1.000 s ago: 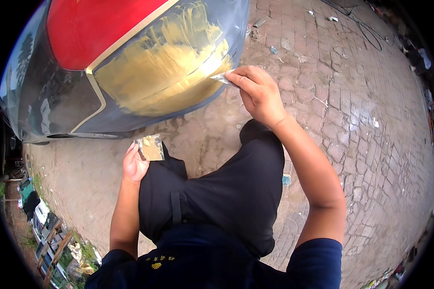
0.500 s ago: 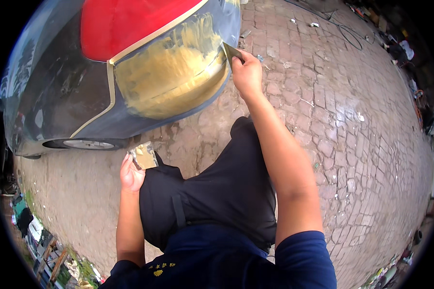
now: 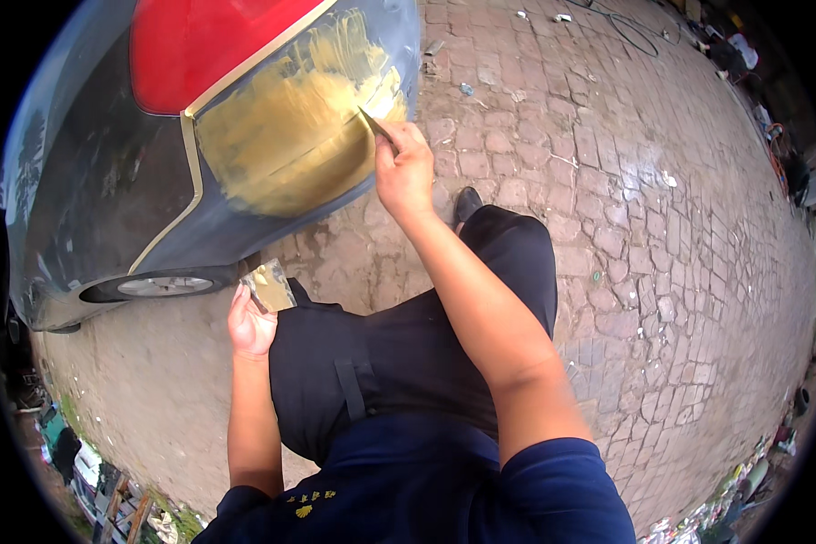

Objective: The person applies a yellow body filler to a car panel using a small spreader, repeatedly scooping more material from a metal plate and smoothing it over the surface.

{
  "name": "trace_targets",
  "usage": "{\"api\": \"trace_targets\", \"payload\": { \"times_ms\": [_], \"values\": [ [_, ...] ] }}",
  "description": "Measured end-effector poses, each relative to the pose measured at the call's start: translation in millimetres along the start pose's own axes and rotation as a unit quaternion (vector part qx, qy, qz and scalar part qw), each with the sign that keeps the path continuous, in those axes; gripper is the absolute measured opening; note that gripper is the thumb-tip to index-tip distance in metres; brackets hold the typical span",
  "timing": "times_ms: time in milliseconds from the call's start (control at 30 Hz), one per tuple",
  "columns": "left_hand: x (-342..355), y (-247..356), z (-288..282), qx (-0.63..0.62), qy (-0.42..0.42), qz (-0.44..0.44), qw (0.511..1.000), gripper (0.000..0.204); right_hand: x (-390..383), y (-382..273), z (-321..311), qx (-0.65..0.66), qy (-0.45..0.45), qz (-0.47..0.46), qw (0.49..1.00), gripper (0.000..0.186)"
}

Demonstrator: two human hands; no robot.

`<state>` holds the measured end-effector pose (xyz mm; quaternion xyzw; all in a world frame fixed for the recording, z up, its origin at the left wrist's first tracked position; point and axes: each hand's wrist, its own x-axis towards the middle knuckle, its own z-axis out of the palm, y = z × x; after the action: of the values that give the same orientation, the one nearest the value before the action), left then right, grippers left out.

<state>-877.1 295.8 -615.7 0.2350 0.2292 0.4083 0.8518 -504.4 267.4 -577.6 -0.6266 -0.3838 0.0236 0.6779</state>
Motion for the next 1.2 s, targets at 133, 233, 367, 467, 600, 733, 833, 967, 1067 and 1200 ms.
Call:
{"api": "trace_targets", "payload": {
  "times_ms": [133,233,367,467,600,733,833,967,1067,1200],
  "values": [
    [1,0,-6,0.027,0.012,0.000,1.000,0.025,64,-1,-18,-0.048,0.029,0.038,0.998,0.028],
    [2,2,0,0.008,-0.030,0.004,1.000,0.025,46,-20,1,-0.083,0.032,0.065,0.994,0.030],
    [-5,-3,46,0.087,0.021,0.036,0.995,0.027,-48,-35,6,0.065,-0.233,0.085,0.967,0.033],
    [-15,-12,99,0.126,-0.027,0.047,0.991,0.030,-78,-45,-27,0.141,-0.183,0.118,0.966,0.028],
    [-20,-26,152,0.228,-0.085,0.031,0.970,0.030,-67,-95,-77,0.436,-0.249,0.295,0.813,0.030],
    [-20,-31,178,0.255,-0.086,0.055,0.962,0.031,-46,-135,-122,0.258,-0.411,0.089,0.870,0.031],
    [-26,-31,184,0.262,-0.073,0.080,0.959,0.031,-40,-137,-144,0.130,-0.434,0.053,0.890,0.030],
    [-37,-31,190,0.265,-0.101,0.041,0.958,0.029,-45,-134,-151,0.305,-0.310,0.164,0.885,0.031],
    [-41,-28,192,0.231,-0.078,0.068,0.967,0.027,-48,-143,-146,0.208,-0.396,-0.001,0.894,0.032],
    [-45,-20,190,0.213,-0.082,0.091,0.969,0.029,-52,-150,-143,0.099,-0.324,0.050,0.940,0.032]
  ]
}}
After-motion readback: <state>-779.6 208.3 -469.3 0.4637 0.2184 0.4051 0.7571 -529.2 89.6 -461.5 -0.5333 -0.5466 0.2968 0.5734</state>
